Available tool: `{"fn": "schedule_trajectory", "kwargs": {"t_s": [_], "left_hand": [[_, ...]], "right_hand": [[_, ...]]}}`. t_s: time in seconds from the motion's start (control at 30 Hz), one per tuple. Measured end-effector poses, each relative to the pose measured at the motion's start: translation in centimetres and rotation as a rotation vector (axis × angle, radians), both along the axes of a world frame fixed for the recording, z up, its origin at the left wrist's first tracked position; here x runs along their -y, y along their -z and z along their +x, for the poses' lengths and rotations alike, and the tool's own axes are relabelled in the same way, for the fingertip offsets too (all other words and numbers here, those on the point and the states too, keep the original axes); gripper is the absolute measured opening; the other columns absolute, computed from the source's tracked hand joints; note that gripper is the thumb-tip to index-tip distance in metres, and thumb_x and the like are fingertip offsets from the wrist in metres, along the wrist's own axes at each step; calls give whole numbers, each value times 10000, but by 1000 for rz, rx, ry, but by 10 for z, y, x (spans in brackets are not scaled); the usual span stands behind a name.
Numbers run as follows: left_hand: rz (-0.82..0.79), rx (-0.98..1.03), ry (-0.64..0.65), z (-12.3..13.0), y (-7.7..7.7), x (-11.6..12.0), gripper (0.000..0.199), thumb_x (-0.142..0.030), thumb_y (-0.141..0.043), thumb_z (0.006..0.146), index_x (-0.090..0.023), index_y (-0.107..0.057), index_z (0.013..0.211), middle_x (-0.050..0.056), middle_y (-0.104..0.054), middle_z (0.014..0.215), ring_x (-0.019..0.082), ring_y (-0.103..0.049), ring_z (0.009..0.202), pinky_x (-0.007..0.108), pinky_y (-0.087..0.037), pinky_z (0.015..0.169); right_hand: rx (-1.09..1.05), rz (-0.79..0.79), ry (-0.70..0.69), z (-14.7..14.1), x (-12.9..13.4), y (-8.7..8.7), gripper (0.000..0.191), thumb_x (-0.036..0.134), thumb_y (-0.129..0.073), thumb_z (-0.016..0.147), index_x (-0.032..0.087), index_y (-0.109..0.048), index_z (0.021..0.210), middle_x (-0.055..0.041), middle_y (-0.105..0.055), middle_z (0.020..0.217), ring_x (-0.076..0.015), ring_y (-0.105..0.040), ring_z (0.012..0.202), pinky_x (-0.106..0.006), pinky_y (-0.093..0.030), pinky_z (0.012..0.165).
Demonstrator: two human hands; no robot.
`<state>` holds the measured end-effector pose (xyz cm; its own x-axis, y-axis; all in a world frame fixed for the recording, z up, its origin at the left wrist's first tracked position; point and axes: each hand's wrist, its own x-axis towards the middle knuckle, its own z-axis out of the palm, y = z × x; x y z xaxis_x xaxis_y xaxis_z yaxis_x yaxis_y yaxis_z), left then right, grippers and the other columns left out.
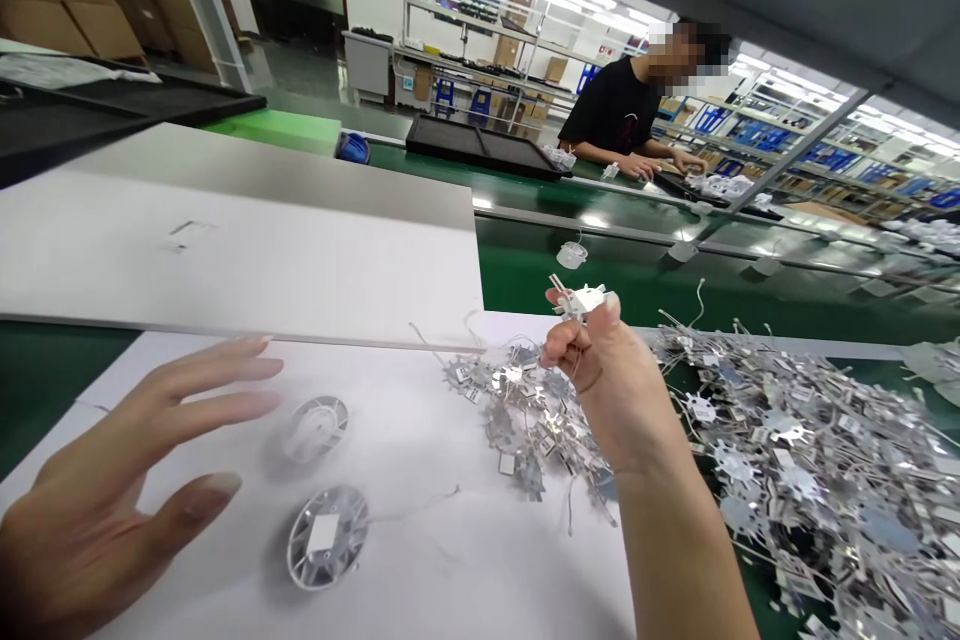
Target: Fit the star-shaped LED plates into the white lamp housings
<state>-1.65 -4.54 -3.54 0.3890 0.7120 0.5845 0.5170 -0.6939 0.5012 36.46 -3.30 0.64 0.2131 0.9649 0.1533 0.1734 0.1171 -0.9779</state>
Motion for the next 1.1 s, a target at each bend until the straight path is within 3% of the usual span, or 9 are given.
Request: {"fn": "schedule_trajectory", "kwargs": {"t_s": [0.13, 0.23, 0.33, 0.4, 0.5, 0.63, 0.77, 0.93, 1.1], "left_hand": [[-61, 107, 10, 4, -1, 3, 219, -368, -544, 1145, -400, -651, 1333, -32, -636, 1461, 245, -574, 1416, 386, -481, 1256], [-182, 223, 13, 6, -8, 6, 195, -351, -612, 1108, -443, -707, 1252, -62, -748, 1249, 195, -720, 1133, 270, -638, 995], [-448, 351, 81, 5, -19, 8, 148, -499, -651, 1100, -424, -776, 1127, -59, -764, 873, 134, -686, 659, 207, -644, 640], [-694, 447, 162, 6, -28, 8, 369, -658, -673, 1049, -327, -800, 944, -34, -693, 695, 132, -618, 549, 231, -621, 565], [-1014, 591, 337, 10, -42, 4, 584, -780, -758, 923, -218, -750, 764, 11, -660, 678, 175, -662, 652, 315, -646, 681], [-1284, 783, 449, 15, -46, -3, 445, -547, -961, 848, -161, -739, 861, 19, -711, 810, 154, -674, 785, 255, -584, 758], [-1353, 888, 495, 15, -35, -4, 368, -479, -900, 943, -147, -745, 975, 61, -791, 937, 164, -755, 861, 246, -609, 815], [-1434, 1056, 489, 18, -36, -1, 352, -467, -929, 912, -181, -726, 945, 44, -835, 847, 166, -817, 774, 195, -663, 659], [-1503, 1064, 449, 19, -41, 0, 353, -518, -879, 941, -185, -769, 983, 45, -821, 780, 182, -814, 682, 169, -639, 496]], "right_hand": [[-1, 91, -60, -34, 13, -2, 515, 677, -870, 930, 318, -761, 1283, 22, -566, 759, -168, -499, 614, -270, -484, 550], [110, 104, -276, -69, 23, -9, 534, 649, -894, 921, 350, -776, 1348, -2, -640, 850, -152, -502, 616, -244, -458, 522], [240, 126, -481, -102, 27, -24, 490, 596, -882, 954, 384, -767, 1381, -17, -730, 936, -164, -577, 642, -244, -510, 547], [320, 164, -572, -121, 26, -33, 449, 551, -869, 982, 392, -754, 1385, -10, -758, 922, -180, -646, 690, -241, -560, 602], [450, 197, -636, -139, 23, -38, 339, 436, -817, 1045, 382, -747, 1372, 24, -733, 802, -159, -639, 639, -212, -575, 631], [571, 202, -585, -141, 27, -23, 500, 351, -823, 1013, 420, -680, 1487, 6, -751, 895, -174, -668, 680, -229, -598, 671], [475, 37, -564, -131, 32, -18, 608, 367, -886, 936, 477, -678, 1497, 12, -734, 905, -182, -669, 710, -244, -618, 687], [255, -188, -587, -133, 27, -33, 253, 415, -664, 1060, 388, -850, 1230, -34, -794, 997, -213, -716, 828, -223, -541, 564], [252, -142, -567, -137, 23, -31, 265, 323, -645, 1067, 324, -857, 908, 8, -749, 811, -157, -650, 707, -215, -485, 585]]}}
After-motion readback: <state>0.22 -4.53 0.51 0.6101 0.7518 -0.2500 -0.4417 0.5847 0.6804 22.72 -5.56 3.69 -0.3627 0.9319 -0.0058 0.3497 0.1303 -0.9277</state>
